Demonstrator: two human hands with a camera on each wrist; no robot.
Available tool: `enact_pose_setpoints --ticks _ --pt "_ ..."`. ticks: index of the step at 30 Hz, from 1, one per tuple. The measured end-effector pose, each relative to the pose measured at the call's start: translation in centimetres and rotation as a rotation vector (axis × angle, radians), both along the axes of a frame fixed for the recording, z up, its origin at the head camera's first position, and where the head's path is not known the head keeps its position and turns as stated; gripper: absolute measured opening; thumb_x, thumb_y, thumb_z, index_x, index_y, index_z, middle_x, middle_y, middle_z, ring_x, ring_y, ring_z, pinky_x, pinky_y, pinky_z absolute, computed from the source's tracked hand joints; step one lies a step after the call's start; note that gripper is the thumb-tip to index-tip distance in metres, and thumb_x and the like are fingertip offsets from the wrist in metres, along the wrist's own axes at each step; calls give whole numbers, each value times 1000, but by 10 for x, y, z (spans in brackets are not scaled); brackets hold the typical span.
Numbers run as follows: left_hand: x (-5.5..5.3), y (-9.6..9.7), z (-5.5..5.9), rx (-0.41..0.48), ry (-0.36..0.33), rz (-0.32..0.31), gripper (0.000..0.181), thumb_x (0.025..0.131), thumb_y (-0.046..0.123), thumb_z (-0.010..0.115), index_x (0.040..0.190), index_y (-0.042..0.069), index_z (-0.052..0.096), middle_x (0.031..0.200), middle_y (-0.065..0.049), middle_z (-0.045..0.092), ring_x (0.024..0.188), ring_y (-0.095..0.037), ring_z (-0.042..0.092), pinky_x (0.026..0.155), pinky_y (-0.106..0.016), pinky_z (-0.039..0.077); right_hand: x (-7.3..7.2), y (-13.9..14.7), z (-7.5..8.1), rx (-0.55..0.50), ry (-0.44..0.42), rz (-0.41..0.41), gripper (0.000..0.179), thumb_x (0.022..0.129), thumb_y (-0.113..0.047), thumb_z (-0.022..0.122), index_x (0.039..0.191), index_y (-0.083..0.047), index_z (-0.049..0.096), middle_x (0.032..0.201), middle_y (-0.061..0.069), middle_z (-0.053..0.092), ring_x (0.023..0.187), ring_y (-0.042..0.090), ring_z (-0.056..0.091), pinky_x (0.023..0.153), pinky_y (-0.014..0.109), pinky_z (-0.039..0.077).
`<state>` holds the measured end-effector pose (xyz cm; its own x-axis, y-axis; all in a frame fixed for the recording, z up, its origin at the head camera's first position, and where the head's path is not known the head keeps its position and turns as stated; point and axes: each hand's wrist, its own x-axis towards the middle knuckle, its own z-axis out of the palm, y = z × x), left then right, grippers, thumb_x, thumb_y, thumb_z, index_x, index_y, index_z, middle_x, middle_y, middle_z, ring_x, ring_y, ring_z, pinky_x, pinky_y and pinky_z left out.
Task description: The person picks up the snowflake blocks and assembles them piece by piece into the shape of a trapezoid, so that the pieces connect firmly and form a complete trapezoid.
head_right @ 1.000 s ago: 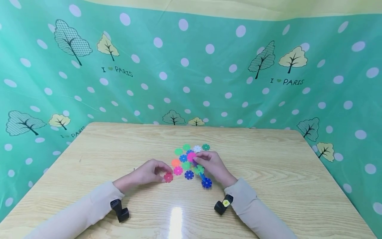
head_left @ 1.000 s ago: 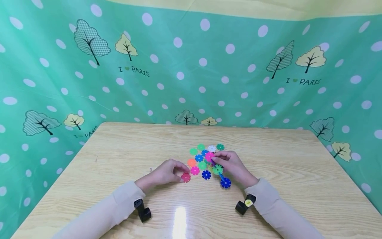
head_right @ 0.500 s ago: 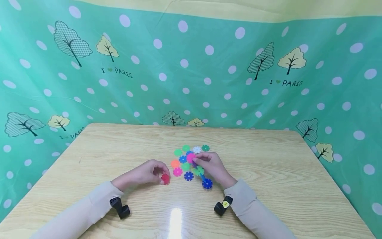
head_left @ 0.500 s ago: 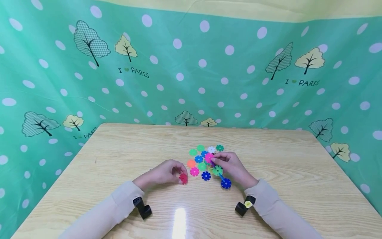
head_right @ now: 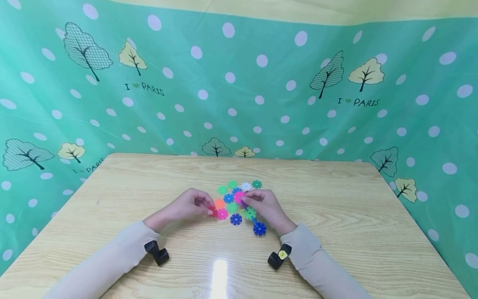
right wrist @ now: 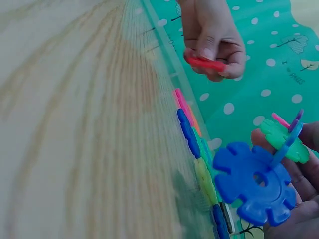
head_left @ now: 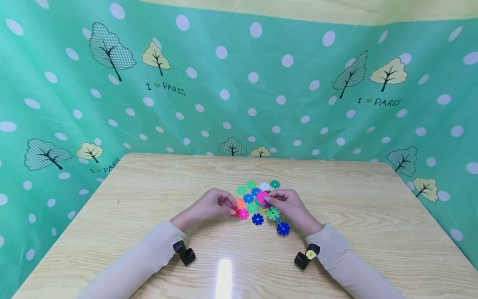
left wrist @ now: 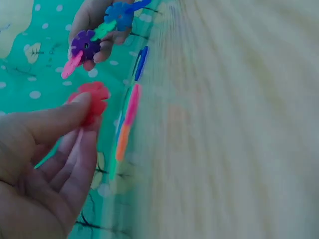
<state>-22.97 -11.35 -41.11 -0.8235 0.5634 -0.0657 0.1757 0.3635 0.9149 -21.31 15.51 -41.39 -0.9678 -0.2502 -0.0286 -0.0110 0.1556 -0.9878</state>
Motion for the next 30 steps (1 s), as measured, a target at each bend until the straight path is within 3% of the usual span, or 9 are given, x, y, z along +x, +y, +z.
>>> enact_pose_setpoints --ticks 4,8,13,20,24,30 --pt "-2 13 5 36 64 104 11 80 2 71 89 8 71 85 -3 71 77 -25 66 68 -33 56 0 0 1 1 8 14 21 89 -11 64 99 7 66 87 5 72 81 13 66 75 23 53" --pt "-2 23 8 111 65 143 11 80 2 71 91 5 71 84 -6 71 76 -32 68 70 -41 57 0 0 0 9 18 30 21 89 -11 63 100 8 66 87 7 72 81 14 66 75 23 53" --pt "-2 32 9 165 117 162 13 80 1 71 93 6 71 86 -7 72 79 -34 67 71 -43 57 0 1 0 8 26 41 23 90 -12 62 100 8 66 87 7 72 81 12 66 75 22 52" --pt "-1 42 9 156 231 177 16 80 -2 70 92 7 72 88 -6 72 79 -19 69 69 -26 57 0 0 0 0 12 44 26 91 -16 62 99 8 66 87 6 72 82 13 66 77 22 52" --pt "-1 46 9 156 301 177 13 80 -2 71 89 6 73 87 -7 72 76 -17 69 67 -23 56 0 0 0 -22 13 41 26 92 -16 61 98 9 65 83 4 72 80 12 66 75 22 52" --pt "0 52 9 184 307 172 11 81 -2 70 90 2 74 90 -13 72 79 -29 69 66 -23 56 0 0 2 -30 -2 21 25 92 -16 61 97 8 66 81 0 71 78 11 64 74 22 53"
